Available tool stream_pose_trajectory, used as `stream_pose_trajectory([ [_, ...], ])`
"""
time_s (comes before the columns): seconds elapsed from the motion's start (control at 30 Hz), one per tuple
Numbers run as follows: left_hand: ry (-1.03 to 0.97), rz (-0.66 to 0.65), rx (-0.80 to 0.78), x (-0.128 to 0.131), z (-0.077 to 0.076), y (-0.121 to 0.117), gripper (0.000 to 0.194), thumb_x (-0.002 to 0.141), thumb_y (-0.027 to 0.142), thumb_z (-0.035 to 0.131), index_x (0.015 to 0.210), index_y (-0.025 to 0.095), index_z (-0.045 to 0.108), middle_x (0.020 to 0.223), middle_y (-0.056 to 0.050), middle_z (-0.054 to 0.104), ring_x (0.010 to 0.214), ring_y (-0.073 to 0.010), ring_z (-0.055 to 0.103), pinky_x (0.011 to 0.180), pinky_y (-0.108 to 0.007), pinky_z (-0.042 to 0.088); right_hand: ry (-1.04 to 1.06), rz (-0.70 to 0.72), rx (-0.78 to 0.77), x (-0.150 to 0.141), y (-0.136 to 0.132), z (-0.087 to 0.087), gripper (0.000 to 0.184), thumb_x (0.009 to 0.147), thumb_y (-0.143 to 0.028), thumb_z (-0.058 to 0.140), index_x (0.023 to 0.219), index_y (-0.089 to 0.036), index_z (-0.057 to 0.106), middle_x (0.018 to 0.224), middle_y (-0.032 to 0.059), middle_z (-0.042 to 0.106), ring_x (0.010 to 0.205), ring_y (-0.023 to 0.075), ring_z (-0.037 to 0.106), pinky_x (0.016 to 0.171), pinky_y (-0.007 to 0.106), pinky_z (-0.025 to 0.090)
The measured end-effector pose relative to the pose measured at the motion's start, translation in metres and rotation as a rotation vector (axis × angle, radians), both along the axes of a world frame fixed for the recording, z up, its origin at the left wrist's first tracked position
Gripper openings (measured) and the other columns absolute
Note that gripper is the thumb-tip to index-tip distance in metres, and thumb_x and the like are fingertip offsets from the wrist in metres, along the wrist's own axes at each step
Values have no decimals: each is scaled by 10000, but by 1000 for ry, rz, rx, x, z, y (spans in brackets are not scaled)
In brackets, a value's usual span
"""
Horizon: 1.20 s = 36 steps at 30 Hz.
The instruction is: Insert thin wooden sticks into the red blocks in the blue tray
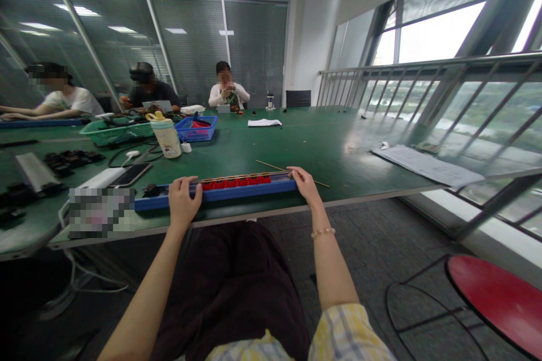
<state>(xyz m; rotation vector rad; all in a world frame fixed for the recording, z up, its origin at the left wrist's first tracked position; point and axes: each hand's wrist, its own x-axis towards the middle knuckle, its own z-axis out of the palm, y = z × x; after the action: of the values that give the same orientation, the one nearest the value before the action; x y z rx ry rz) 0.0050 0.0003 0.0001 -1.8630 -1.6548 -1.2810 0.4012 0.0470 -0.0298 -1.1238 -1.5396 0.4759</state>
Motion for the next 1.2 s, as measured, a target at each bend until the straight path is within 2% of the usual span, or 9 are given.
stream_pose_trajectory([
  [0.2,-5,-11,2,1,1,-2,333,892,388,509,1129,184,623,1103,-131,582,1055,-298,536,940,-436,441,16,-5,-8,-1,-2,2,497,904,-597,462,1107,-204,688,927,62,715,907,214,636,827,333,489],
  [0.73,-28,-27,7,1,3,-4,274,884,379,521,1051,199,644,1030,-112,603,1017,-285,550,925,-431,448,101,-31,-24,2,0,-2,457,854,-598,540,1016,-191,673,913,72,727,870,213,651,754,321,496],
  [1.03,-28,-50,-6,1,5,-5,234,898,365,499,1010,212,636,1048,-102,637,1040,-284,556,948,-434,428,157,-27,-2,1,3,-4,416,824,-599,588,939,-203,642,847,61,730,861,216,675,824,349,498],
  [1.2,-19,-70,-16,1,4,-5,231,909,359,487,1004,213,639,1064,-95,659,1056,-277,558,969,-433,407,193,-62,-35,0,2,-2,439,796,-615,597,919,-196,635,860,74,731,855,222,672,751,328,499],
])
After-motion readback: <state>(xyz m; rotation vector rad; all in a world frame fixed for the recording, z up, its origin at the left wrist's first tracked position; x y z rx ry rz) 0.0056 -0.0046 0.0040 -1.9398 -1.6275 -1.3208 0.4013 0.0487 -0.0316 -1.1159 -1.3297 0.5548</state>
